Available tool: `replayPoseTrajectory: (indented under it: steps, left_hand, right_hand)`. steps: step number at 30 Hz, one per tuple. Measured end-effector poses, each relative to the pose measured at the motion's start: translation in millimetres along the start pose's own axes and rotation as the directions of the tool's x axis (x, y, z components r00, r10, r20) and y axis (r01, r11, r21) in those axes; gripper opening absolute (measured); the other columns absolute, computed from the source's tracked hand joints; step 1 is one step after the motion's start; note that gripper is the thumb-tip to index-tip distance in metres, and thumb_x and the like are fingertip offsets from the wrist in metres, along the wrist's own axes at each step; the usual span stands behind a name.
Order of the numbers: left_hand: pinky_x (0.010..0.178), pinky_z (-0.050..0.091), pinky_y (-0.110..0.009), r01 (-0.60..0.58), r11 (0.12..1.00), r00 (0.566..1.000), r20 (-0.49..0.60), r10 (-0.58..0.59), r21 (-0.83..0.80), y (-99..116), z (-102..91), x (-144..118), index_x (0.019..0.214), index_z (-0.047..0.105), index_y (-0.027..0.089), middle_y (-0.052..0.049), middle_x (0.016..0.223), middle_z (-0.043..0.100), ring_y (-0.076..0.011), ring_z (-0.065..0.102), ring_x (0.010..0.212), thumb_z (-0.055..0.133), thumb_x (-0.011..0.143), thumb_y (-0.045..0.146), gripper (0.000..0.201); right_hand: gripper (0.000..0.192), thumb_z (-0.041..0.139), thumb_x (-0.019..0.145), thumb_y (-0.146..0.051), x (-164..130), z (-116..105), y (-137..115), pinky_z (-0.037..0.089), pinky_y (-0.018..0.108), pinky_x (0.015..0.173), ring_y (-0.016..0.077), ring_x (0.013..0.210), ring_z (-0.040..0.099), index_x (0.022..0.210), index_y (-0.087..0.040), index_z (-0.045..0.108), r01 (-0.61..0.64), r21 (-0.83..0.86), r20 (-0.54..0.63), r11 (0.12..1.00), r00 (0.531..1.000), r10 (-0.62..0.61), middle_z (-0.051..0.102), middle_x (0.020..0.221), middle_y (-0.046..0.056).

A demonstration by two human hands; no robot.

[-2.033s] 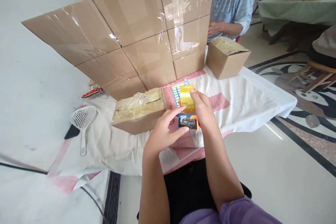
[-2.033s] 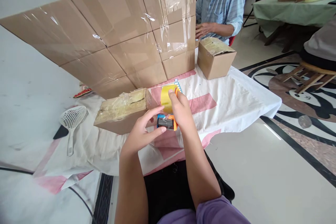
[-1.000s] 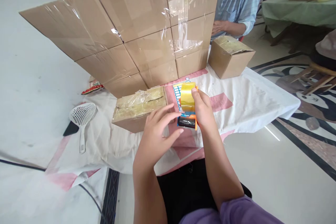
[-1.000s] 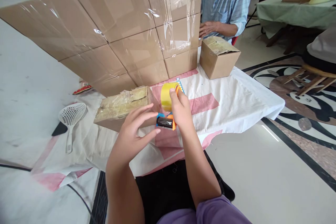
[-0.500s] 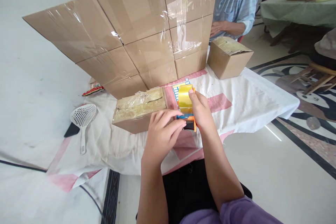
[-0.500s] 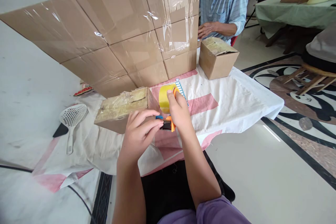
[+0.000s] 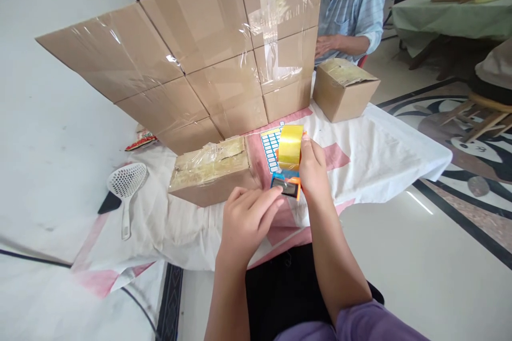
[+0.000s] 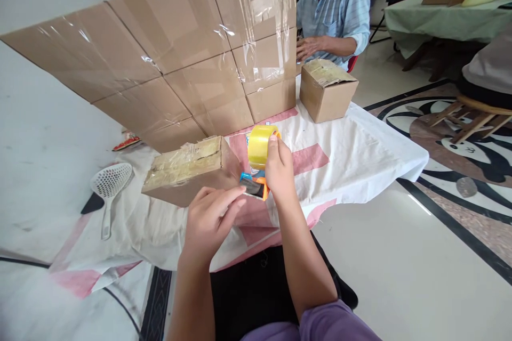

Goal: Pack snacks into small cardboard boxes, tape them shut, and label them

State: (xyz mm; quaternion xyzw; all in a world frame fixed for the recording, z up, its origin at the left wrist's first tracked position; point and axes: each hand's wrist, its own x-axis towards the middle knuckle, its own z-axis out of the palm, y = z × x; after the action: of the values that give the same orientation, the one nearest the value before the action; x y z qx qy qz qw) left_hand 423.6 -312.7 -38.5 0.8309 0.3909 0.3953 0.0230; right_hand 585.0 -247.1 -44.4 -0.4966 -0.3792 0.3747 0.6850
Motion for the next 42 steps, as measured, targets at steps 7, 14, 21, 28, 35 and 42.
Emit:
replayPoseTrajectory:
  steps: [7, 14, 21, 28, 35, 42]
  left_hand:
    - [0.053, 0.041, -0.024, 0.682, 0.47, 0.698, 0.306, -0.647, -0.561, 6, 5.7, -7, 0.088, 0.067, 0.017, 0.0, 0.062, 0.066, -0.0113, 0.055, 0.051, 0.058, 0.094, 0.055, 0.04]
    - [0.047, 0.031, -0.023, 0.713, 0.253, 0.634, 0.448, -0.63, -0.654, 19, 27.7, 4, 0.073, 0.073, 0.014, 0.0, 0.049, 0.057, -0.008, 0.041, 0.042, 0.067, 0.085, 0.061, 0.049]
    - [0.053, 0.033, -0.023, 0.649, 0.3, 0.661, 0.323, -0.677, -0.699, 30, 52.3, -2, 0.071, 0.073, 0.016, 0.005, 0.046, 0.045, -0.0083, 0.038, 0.047, 0.067, 0.088, 0.047, 0.036]
    - [0.051, 0.027, -0.024, 0.593, 0.316, 0.669, 0.234, -0.705, -0.741, 40, 65.3, -18, 0.068, 0.066, 0.017, 0.005, 0.056, 0.041, -0.0082, 0.033, 0.052, 0.063, 0.092, 0.044, 0.036]
    - [0.056, 0.029, -0.024, 0.595, 0.362, 0.66, 0.18, -0.729, -0.717, 37, 59.5, -40, 0.069, 0.062, 0.017, 0.005, 0.059, 0.038, -0.0096, 0.032, 0.056, 0.06, 0.095, 0.044, 0.037]
    - [0.057, 0.032, -0.024, 0.602, 0.39, 0.643, 0.133, -0.754, -0.697, 46, 57.5, -46, 0.068, 0.06, 0.018, 0.003, 0.061, 0.043, -0.0106, 0.036, 0.058, 0.058, 0.095, 0.045, 0.039]
  right_hand:
    - [0.046, 0.048, 0.098, -0.065, -1, -2, 0, 0.042, 0.032, 0.059, 0.0179, 0.065, 0.052, 0.079, -0.024, 0.055, 0.08, 0.047, -0.011, 0.996, 0.997, -0.08, 0.055, 0.073, 0.001]
    - [0.051, 0.036, 0.101, -0.067, -4, -3, -5, 0.036, 0.033, 0.055, 0.0179, 0.06, 0.043, 0.073, -0.025, 0.045, 0.203, -0.01, 0.025, 0.979, 0.979, -0.203, 0.047, 0.068, 0.0]
    - [0.051, 0.038, 0.102, -0.065, 2, -12, -1, 0.032, 0.032, 0.055, 0.0163, 0.058, 0.039, 0.07, -0.025, 0.041, 0.235, -0.049, -0.071, 0.971, 0.969, -0.238, 0.043, 0.065, -0.001]
    - [0.052, 0.041, 0.1, -0.065, 0, -14, -5, 0.03, 0.03, 0.052, 0.0143, 0.055, 0.036, 0.068, -0.025, 0.039, 0.185, -0.028, -0.047, 0.982, 0.981, -0.187, 0.04, 0.063, -0.003]
    - [0.051, 0.044, 0.1, -0.064, -6, -2, -4, 0.033, 0.03, 0.053, 0.0146, 0.056, 0.034, 0.067, -0.025, 0.038, 0.176, -0.021, 0.025, 0.984, 0.984, -0.176, 0.039, 0.062, -0.003]
    - [0.049, 0.044, 0.101, -0.06, -10, 1, -3, 0.034, 0.03, 0.055, 0.0145, 0.057, 0.037, 0.067, -0.025, 0.039, 0.15, -0.014, 0.048, 0.989, 0.988, -0.149, 0.042, 0.063, -0.003]
